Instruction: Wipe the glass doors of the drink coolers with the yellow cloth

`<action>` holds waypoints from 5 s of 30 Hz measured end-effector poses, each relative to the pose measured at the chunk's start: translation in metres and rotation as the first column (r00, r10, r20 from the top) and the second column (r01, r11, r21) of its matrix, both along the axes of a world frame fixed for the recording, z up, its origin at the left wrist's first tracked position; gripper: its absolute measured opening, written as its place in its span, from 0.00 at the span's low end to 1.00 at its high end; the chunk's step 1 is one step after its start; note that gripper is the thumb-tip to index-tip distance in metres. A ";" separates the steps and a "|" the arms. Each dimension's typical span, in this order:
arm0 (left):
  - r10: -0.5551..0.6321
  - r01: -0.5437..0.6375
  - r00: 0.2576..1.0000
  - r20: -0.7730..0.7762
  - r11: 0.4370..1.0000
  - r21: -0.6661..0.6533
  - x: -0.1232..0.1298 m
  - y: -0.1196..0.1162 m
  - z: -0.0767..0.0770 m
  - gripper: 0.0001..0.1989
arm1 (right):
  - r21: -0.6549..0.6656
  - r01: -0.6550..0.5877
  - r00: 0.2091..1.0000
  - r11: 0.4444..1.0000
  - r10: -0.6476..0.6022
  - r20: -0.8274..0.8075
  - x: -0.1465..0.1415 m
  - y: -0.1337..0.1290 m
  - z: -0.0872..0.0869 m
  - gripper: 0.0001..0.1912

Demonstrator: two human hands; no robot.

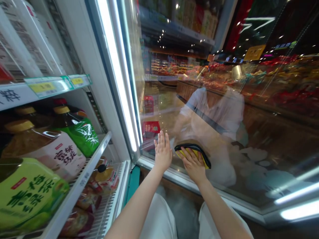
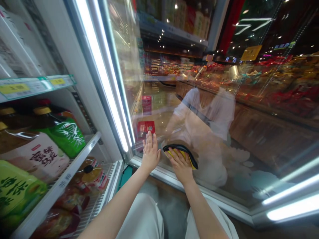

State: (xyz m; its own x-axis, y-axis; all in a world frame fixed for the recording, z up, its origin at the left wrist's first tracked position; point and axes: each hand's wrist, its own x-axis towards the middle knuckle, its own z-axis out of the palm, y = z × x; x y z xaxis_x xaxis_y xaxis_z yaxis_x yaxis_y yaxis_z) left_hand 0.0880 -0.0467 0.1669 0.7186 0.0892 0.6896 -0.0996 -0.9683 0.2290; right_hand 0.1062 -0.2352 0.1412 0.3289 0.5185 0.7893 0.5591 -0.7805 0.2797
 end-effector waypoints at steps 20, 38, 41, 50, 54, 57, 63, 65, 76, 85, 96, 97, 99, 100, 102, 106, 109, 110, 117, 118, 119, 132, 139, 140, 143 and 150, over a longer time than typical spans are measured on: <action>-0.195 0.188 0.980 0.028 0.970 0.156 -0.012 -0.065 -0.012 0.43 | 0.316 0.272 0.957 0.909 -0.289 0.006 0.000 -0.062 0.003 0.26; -0.269 0.251 0.962 0.050 0.940 0.232 -0.002 -0.142 -0.012 0.46 | 0.449 0.278 0.948 0.849 -0.319 0.016 0.006 -0.127 -0.022 0.24; -0.282 0.256 0.956 0.078 0.936 0.242 -0.002 -0.149 -0.013 0.46 | 0.378 0.321 0.934 0.868 -0.356 0.025 -0.003 -0.153 -0.040 0.21; -0.413 0.393 0.910 0.032 0.884 0.253 0.002 -0.167 -0.008 0.43 | 0.514 0.436 0.884 0.739 -0.459 -0.090 0.005 -0.143 -0.003 0.27; -0.421 0.405 0.907 0.026 0.886 0.224 0.007 -0.166 -0.007 0.43 | 0.438 0.474 0.872 0.764 -0.474 -0.119 0.001 -0.162 -0.028 0.24; -0.428 0.411 0.903 0.026 0.881 0.235 0.012 -0.163 -0.006 0.43 | 0.547 0.506 0.840 0.667 -0.525 -0.136 0.006 -0.197 -0.039 0.26; -0.420 0.413 0.907 -0.027 0.877 0.244 0.022 -0.162 -0.007 0.42 | 0.855 0.410 0.839 0.319 -0.499 -0.216 0.026 -0.181 -0.054 0.36; -0.425 0.421 0.904 -0.036 0.875 0.241 0.026 -0.161 -0.007 0.42 | 0.878 0.405 0.860 0.254 -0.433 -0.271 0.031 -0.158 -0.058 0.36; -0.432 0.428 0.901 -0.035 0.875 0.228 0.039 -0.177 0.000 0.41 | 0.887 0.408 0.871 0.218 -0.386 -0.305 0.055 -0.200 -0.068 0.36; -0.424 0.428 0.903 -0.070 0.871 0.242 0.050 -0.182 0.006 0.39 | 0.884 0.436 0.860 0.171 -0.368 -0.353 0.085 -0.208 -0.072 0.37; -0.418 0.427 0.904 -0.094 0.860 0.280 0.041 -0.165 0.006 0.37 | 0.844 0.495 0.842 0.207 -0.355 -0.407 0.086 -0.118 -0.053 0.39; -0.401 0.410 0.912 -0.090 0.868 0.279 0.039 -0.160 0.003 0.37 | 0.807 0.515 0.842 0.289 -0.346 -0.414 0.081 -0.107 -0.054 0.39; -0.357 0.369 0.929 -0.096 0.888 0.274 0.035 -0.150 -0.004 0.36 | 0.676 0.528 0.849 0.513 -0.324 -0.417 0.066 -0.096 -0.065 0.36; -0.333 0.350 0.937 -0.107 0.897 0.272 0.033 -0.145 -0.007 0.36 | 0.593 0.512 0.856 0.622 -0.312 -0.412 0.058 -0.097 -0.073 0.34; -0.294 0.322 0.946 -0.138 0.906 0.275 0.031 -0.136 -0.012 0.36 | 0.462 0.456 0.876 0.760 -0.294 -0.382 0.045 -0.108 -0.087 0.30; -0.296 0.332 0.942 -0.159 0.891 0.310 0.030 -0.120 -0.016 0.37 | 0.561 0.545 0.838 0.623 -0.407 -0.363 0.050 -0.127 -0.073 0.31; -0.321 0.335 0.942 -0.095 0.896 0.293 0.033 -0.108 -0.020 0.38 | 0.550 0.511 0.859 0.660 -0.406 -0.312 0.066 -0.111 -0.047 0.32; -0.311 0.315 0.949 -0.059 0.909 0.274 0.034 -0.103 -0.022 0.39 | 0.507 0.479 0.878 0.717 -0.388 -0.280 0.068 -0.102 -0.044 0.31; -0.178 0.168 0.982 0.067 0.977 0.132 0.042 -0.065 -0.040 0.43 | 0.077 0.162 0.987 0.984 -0.160 -0.030 0.046 -0.125 -0.060 0.27; -0.170 0.162 0.983 0.067 0.980 0.114 0.041 -0.061 -0.044 0.44 | 0.090 0.177 0.984 0.980 -0.176 -0.016 0.047 -0.131 -0.052 0.26; -0.162 0.155 0.985 0.065 0.983 0.097 0.039 -0.056 -0.048 0.44 | 0.138 0.208 0.978 0.968 -0.211 0.003 0.049 -0.133 -0.040 0.26; -0.084 0.085 0.994 -0.069 0.996 0.020 0.016 -0.017 -0.092 0.44 | -0.137 0.032 0.997 0.990 -0.022 0.073 0.049 -0.068 -0.045 0.29; -0.100 0.098 0.992 -0.082 0.995 -0.023 0.016 -0.017 -0.098 0.45 | 0.073 0.125 0.988 0.989 -0.131 0.085 0.059 -0.006 -0.033 0.29; -0.107 0.105 0.991 -0.082 0.994 -0.029 0.016 -0.017 -0.098 0.45 | 0.041 0.097 0.993 0.994 -0.099 0.065 0.058 -0.001 -0.037 0.29; -0.134 0.131 0.988 -0.077 0.990 -0.047 0.013 -0.014 -0.096 0.44 | -0.136 -0.034 0.999 0.990 0.029 -0.038 0.050 -0.011 -0.050 0.32; -0.003 -0.002 0.999 -0.034 0.989 -0.150 0.017 0.004 -0.089 0.40 | 0.005 0.004 0.998 1.000 -0.004 -0.066 0.056 0.021 -0.004 0.35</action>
